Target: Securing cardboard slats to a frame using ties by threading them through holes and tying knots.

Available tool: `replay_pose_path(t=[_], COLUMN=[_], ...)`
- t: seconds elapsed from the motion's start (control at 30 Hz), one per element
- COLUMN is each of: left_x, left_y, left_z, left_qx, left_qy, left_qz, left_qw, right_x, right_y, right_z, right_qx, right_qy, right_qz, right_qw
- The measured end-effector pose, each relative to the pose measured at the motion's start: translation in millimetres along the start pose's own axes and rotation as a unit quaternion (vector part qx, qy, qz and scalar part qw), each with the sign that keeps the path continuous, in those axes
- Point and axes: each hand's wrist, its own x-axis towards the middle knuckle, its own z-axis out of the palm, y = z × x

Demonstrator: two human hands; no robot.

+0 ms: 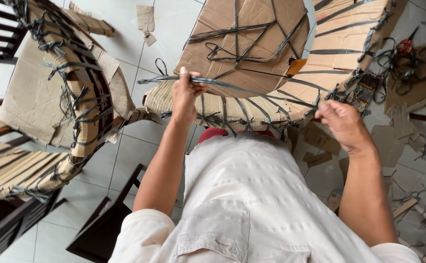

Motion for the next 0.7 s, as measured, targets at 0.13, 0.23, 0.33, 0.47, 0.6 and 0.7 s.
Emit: replay_pose_path(t=[0.13, 0.23, 0.33, 0.47, 0.6, 0.7], left_x=[19.0, 24.9, 18.4, 12.3, 11.3, 8.8], left_y=[3.6, -1.9, -1.0, 2.9, -6.4, -18.2], left_z=[-5.2, -2.4, -1.1, -6.2, 2.1, 21.5], left_qx=[-0.007, -0.027, -0.036, -0.096, -0.079, -0.108], left_qy=[0.052, 0.089, 0.110, 0.138, 0.171, 0.160], left_qz=[-0.008, -0.022, -0.006, 0.022, 0.018, 0.028], left_qw=[0.999, 0.995, 0.993, 0.986, 0.982, 0.981], right_x=[0.4, 0.3, 3.3, 24.0, 36.2, 46.2], right_y=[30.9, 55.7, 68.8, 73.5, 76.6, 85.9], right_z=[-10.9, -16.3, -24.6, -34.1, -59.4, -91.0], right_qx=[0.070, 0.288, 0.474, 0.570, 0.570, 0.550], right_qy=[0.055, 0.092, 0.015, -0.018, -0.039, -0.005], right_qz=[-0.013, 0.004, 0.026, 0.039, -0.003, -0.007], right_qw=[0.996, 0.953, 0.880, 0.820, 0.821, 0.835])
